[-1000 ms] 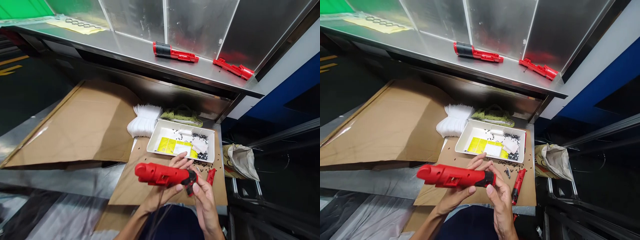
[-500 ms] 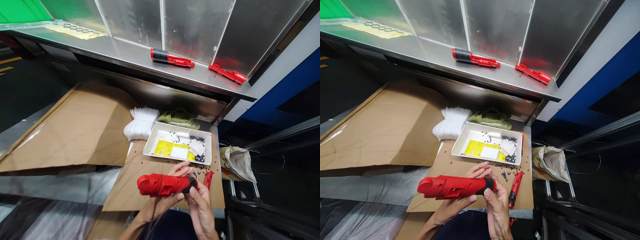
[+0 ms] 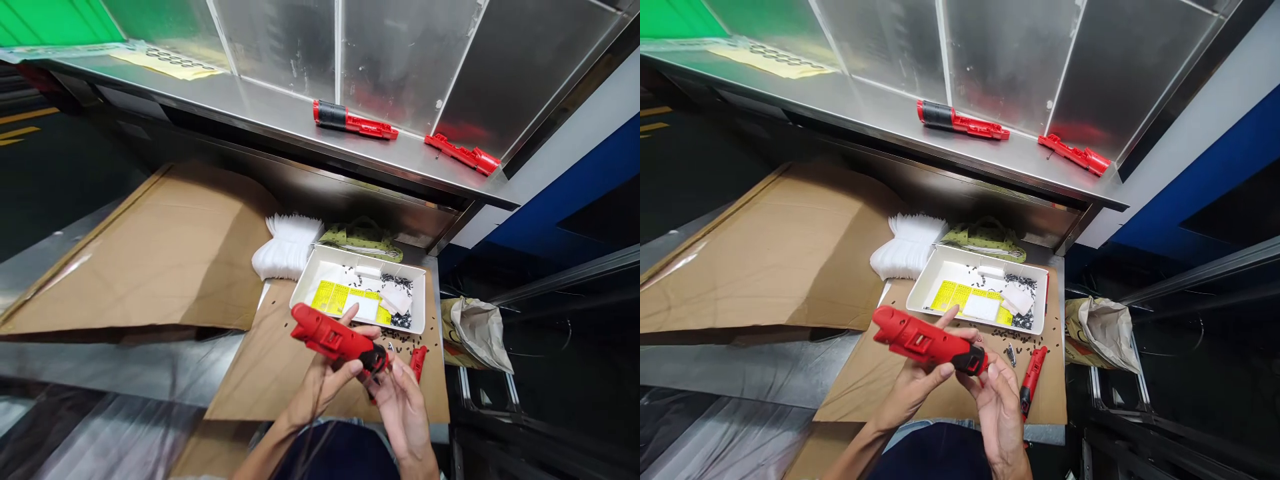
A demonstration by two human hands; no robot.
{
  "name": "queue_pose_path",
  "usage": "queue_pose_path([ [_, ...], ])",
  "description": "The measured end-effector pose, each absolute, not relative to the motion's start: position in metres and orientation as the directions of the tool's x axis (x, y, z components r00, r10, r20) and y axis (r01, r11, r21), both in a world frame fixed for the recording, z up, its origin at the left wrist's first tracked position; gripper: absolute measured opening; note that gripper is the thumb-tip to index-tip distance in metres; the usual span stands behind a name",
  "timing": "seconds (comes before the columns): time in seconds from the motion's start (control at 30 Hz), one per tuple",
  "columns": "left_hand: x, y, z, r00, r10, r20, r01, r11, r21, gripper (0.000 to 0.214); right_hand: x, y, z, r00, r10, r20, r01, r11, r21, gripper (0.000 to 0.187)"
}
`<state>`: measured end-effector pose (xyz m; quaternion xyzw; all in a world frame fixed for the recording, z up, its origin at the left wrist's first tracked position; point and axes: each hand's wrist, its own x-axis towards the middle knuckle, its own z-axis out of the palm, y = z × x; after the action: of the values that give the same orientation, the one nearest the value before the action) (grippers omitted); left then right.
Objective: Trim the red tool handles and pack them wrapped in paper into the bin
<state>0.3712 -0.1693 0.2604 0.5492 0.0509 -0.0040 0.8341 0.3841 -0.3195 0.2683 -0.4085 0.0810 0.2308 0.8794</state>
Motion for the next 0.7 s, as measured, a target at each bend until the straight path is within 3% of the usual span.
queue_pose_path([
  [0.07,0.376,-0.166,0.260,0.991,0.087,-0.105,0.047,0.502,0.864,0.087,0.385,-0.322,0.262,0.913,0.228,-0.339,-0.409,0.514,-0.754,0.027],
  [0.2,0.383,-0.158,0.261,0.983,0.019,-0.180,0.118,0.690,0.714,0.085,0.385,-0.331,0.248,0.969,0.001,-0.246,-0.239,0.231,-0.943,0.029],
  [0.33,0.388,-0.155,0.267,0.982,-0.027,-0.187,0.142,0.756,0.639,0.087,0.394,-0.346,0.242,0.997,-0.010,-0.082,-0.082,-0.067,-0.994,0.026],
  [0.43,0.395,-0.152,0.270,0.972,-0.030,-0.234,0.177,0.751,0.636,0.087,0.424,-0.357,0.230,0.995,0.101,0.017,0.052,-0.350,-0.935,0.024],
  [0.53,0.404,-0.146,0.269,0.937,0.056,-0.345,0.225,0.658,0.718,0.086,0.475,-0.362,0.204,0.983,0.186,0.005,0.131,-0.674,-0.727,0.036],
  [0.6,0.408,-0.141,0.267,0.904,0.116,-0.412,0.267,0.601,0.754,0.087,0.511,-0.361,0.183,0.975,0.218,-0.050,0.140,-0.772,-0.620,0.043],
  [0.7,0.408,-0.135,0.264,0.879,0.098,-0.467,0.331,0.579,0.745,0.089,0.546,-0.356,0.157,0.956,0.266,-0.120,0.161,-0.822,-0.546,0.053],
])
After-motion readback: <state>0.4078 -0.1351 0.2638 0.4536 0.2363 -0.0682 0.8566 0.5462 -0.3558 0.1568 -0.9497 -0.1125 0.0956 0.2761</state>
